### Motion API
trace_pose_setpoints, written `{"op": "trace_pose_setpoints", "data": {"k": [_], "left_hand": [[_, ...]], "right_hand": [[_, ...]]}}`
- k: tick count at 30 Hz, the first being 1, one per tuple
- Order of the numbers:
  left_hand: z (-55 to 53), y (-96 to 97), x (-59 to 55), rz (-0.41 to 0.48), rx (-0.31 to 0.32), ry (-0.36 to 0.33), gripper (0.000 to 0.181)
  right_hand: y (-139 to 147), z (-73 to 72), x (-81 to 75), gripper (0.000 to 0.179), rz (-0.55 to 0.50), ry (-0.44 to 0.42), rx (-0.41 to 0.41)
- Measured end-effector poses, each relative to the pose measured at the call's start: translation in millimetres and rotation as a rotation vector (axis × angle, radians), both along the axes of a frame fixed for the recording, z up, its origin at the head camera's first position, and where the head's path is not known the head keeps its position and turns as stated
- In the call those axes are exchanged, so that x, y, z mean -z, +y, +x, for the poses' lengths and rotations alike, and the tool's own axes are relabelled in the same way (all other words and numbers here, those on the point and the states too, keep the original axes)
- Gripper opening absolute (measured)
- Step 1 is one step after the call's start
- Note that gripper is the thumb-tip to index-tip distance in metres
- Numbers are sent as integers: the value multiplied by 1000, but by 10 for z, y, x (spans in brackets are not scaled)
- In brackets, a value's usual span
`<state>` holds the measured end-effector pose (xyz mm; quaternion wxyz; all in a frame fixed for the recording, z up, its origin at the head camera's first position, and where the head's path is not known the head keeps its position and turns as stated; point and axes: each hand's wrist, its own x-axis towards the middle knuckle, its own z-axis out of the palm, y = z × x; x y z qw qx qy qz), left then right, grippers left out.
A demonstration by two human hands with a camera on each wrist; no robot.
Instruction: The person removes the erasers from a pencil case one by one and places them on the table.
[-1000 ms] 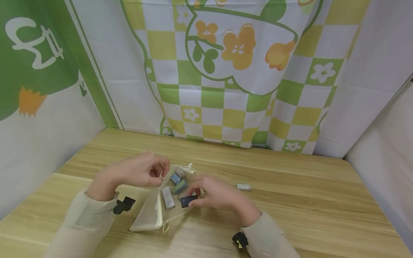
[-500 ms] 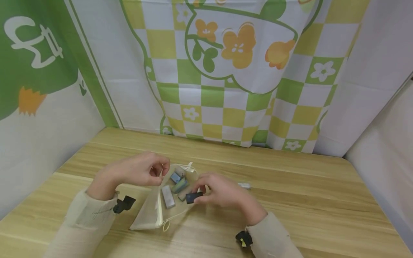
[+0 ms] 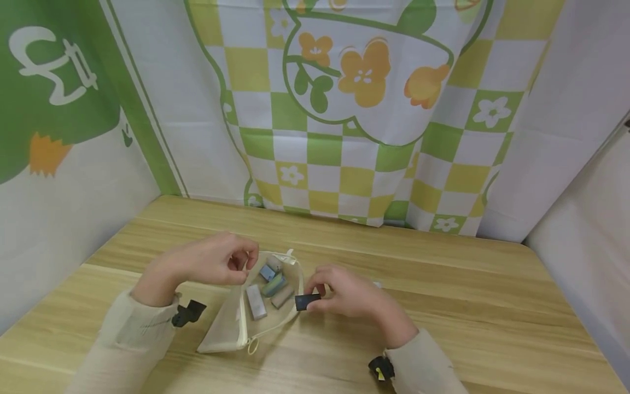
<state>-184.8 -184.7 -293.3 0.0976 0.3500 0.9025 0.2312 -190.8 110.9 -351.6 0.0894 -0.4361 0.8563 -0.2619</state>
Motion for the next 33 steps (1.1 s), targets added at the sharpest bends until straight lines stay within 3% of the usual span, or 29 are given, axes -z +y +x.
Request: {"op": "trace_pose_setpoints", "data": {"k": [19, 33], "left_hand": [[4, -23, 21, 14, 0, -17, 11], [5, -11, 8, 11, -4, -5, 9]], "right_hand": [[255, -19, 59, 18, -29, 30, 40], [353, -21, 50, 21, -28, -53, 104]]}}
